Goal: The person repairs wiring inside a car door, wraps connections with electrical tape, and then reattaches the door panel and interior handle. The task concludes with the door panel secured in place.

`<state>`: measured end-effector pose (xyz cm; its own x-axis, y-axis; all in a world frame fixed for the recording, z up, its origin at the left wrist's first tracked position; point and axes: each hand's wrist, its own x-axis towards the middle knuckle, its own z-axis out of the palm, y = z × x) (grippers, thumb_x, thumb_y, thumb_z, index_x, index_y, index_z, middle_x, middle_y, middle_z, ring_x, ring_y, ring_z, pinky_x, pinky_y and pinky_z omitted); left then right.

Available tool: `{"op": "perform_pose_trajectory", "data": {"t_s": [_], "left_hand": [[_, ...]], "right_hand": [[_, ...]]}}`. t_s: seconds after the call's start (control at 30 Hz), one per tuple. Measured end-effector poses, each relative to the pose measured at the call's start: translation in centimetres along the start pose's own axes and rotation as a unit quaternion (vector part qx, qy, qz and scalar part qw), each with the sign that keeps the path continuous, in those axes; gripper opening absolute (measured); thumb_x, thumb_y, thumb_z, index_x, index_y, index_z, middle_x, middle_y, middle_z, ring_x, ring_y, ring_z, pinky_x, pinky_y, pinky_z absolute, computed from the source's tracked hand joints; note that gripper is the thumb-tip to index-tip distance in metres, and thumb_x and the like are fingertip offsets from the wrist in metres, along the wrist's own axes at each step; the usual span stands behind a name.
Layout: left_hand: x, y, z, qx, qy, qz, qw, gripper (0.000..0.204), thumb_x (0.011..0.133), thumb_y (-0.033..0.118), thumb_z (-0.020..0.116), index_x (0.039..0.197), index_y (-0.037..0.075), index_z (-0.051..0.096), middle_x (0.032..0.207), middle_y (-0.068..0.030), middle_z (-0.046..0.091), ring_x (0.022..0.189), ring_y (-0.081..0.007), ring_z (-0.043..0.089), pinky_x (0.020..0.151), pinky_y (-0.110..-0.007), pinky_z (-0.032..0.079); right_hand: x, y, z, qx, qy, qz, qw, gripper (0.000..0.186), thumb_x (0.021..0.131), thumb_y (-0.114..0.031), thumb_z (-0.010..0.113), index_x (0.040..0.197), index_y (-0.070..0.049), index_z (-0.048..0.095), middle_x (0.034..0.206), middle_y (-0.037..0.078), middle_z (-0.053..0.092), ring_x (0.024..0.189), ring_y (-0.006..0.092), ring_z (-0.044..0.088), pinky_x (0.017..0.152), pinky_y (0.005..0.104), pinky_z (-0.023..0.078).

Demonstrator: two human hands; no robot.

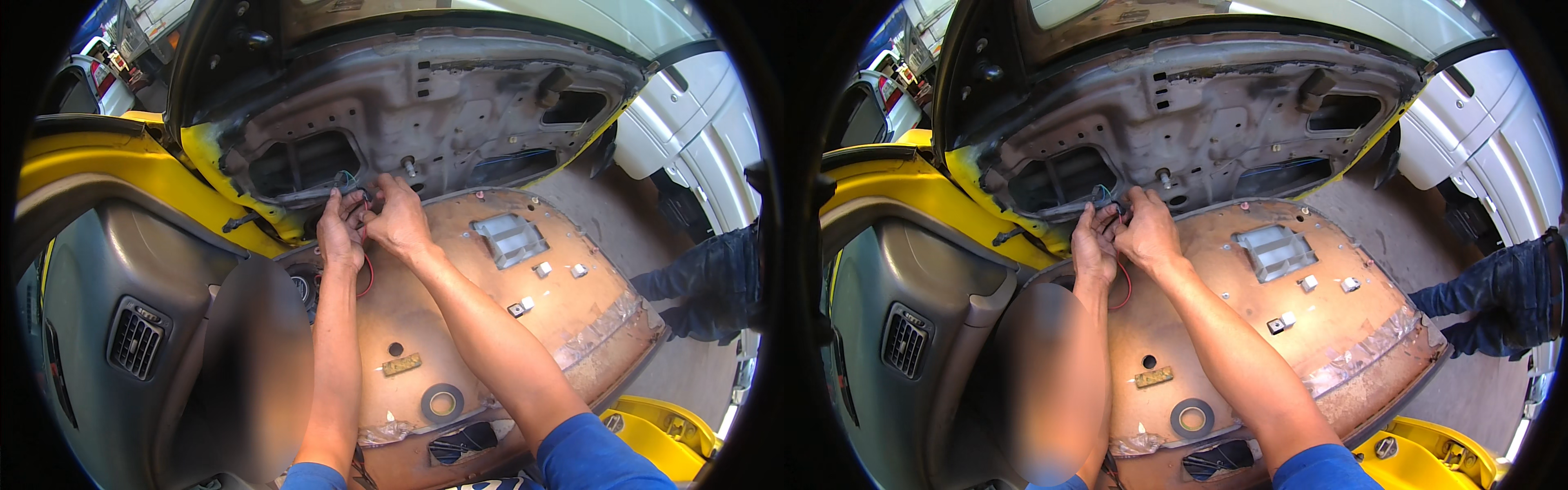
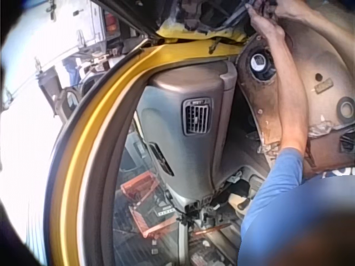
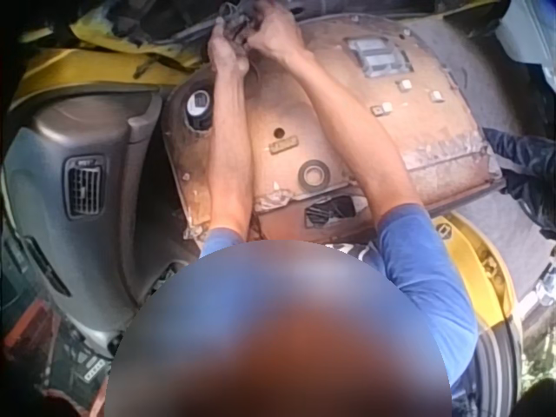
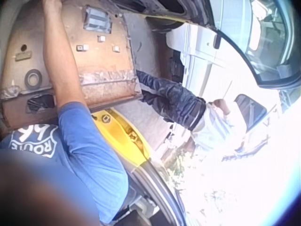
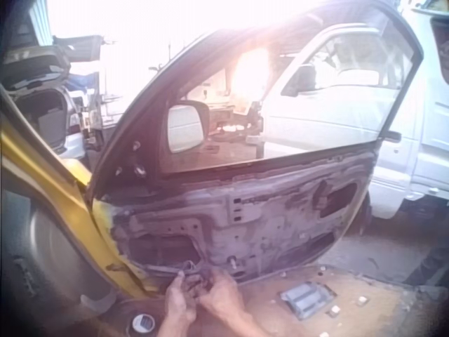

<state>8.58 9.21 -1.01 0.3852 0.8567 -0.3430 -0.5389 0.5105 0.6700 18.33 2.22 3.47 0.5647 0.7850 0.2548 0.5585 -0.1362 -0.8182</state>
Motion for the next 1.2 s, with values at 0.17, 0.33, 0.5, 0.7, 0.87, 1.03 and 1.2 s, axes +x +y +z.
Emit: {"op": "perform_pose_trajectory", "data": {"t_s": [0.17, 0.33, 0.5, 0.7, 0.87, 1.03, 1.2], "left_hand": [[-0.4, 0.2, -0.1, 0.026, -0.02, 0.009, 0.999, 0.034, 0.106, 0.037, 0.063, 0.107, 0.004, 0.07, 0.104, -0.0081, 0.072, 0.094, -0.0211, 0.067, 0.09, -0.033, 0.055], [-0.5, 0.0, 0.8, 0.066, 0.004, 0.036, 0.997, 0.023, 0.104, 0.023, 0.069, 0.115, 0.003, 0.07, 0.108, -0.0061, 0.072, 0.097, -0.0176, 0.068, 0.089, -0.031, 0.056], [0.5, -0.2, 1.0, 0.031, -0.018, 0.023, 0.999, 0.02, 0.101, 0.014, 0.073, 0.115, 0.001, 0.071, 0.1, -0.0042, 0.072, 0.085, -0.014, 0.067, 0.08, -0.028, 0.057], [1.5, -1.5, 0.3, 0.007, 0.003, 0.069, 0.998, 0.013, 0.098, 0.008, 0.075, 0.109, 0.0, 0.073, 0.096, -0.0036, 0.072, 0.078, -0.0131, 0.065, 0.074, -0.027, 0.054], [1.3, -1.9, 0.0, 0.051, -0.005, 0.107, 0.993, 0.019, 0.1, 0.004, 0.071, 0.117, -0.003, 0.072, 0.099, -0.005, 0.072, 0.081, -0.0123, 0.065, 0.077, -0.026, 0.053], [0.9, -1.4, -0.2, 0.082, -0.062, 0.098, 0.99, 0.042, 0.1, 0.003, 0.07, 0.14, -0.006, 0.063, 0.105, -0.0056, 0.073, 0.081, -0.0118, 0.063, 0.08, -0.024, 0.053], [0.5, -0.8, -0.4, 0.076, -0.081, 0.052, 0.992, 0.049, 0.101, 0.002, 0.068, 0.148, 0.001, 0.059, 0.107, -0.0042, 0.072, 0.078, -0.0091, 0.062, 0.073, -0.023, 0.052]], "right_hand": [[0.9, -0.5, -0.1, 0.056, -0.031, 0.064, 0.996, 0.024, 0.09, -0.016, 0.071, 0.105, 0.003, 0.074, 0.098, 0.026, 0.074, 0.096, 0.0449, 0.072, 0.087, 0.0481, 0.056], [1.9, 0.1, 0.5, 0.056, -0.002, 0.064, 0.996, 0.026, 0.096, -0.017, 0.069, 0.106, 0.006, 0.076, 0.079, 0.02, 0.076, 0.074, 0.0282, 0.076, 0.071, 0.0392, 0.058], [2.2, 0.9, 0.4, 0.056, -0.023, 0.073, 0.996, 0.027, 0.098, -0.016, 0.068, 0.105, 0.008, 0.074, 0.081, 0.025, 0.075, 0.076, 0.0318, 0.077, 0.072, 0.0418, 0.058], [2.1, 0.5, 0.5, -0.064, 0.033, -0.001, 0.997, 0.023, 0.098, -0.015, 0.067, 0.097, 0.008, 0.071, 0.088, 0.031, 0.072, 0.091, 0.0461, 0.074, 0.082, 0.0492, 0.056], [2.7, 1.0, 0.2, -0.015, -0.007, 0.066, 0.998, 0.023, 0.096, -0.015, 0.068, 0.098, 0.007, 0.072, 0.093, 0.03, 0.074, 0.096, 0.047, 0.072, 0.086, 0.0501, 0.056], [3.5, 2.5, 0.5, 0.038, -0.038, 0.101, 0.993, 0.023, 0.095, -0.017, 0.072, 0.1, 0.006, 0.075, 0.09, 0.024, 0.076, 0.09, 0.0359, 0.075, 0.081, 0.0439, 0.058], [3.5, 3.8, 2.4, 0.231, -0.107, 0.205, 0.945, 0.023, 0.094, -0.015, 0.078, 0.107, 0.004, 0.072, 0.085, 0.009, 0.073, 0.079, 0.0185, 0.071, 0.066, 0.0356, 0.058]]}}
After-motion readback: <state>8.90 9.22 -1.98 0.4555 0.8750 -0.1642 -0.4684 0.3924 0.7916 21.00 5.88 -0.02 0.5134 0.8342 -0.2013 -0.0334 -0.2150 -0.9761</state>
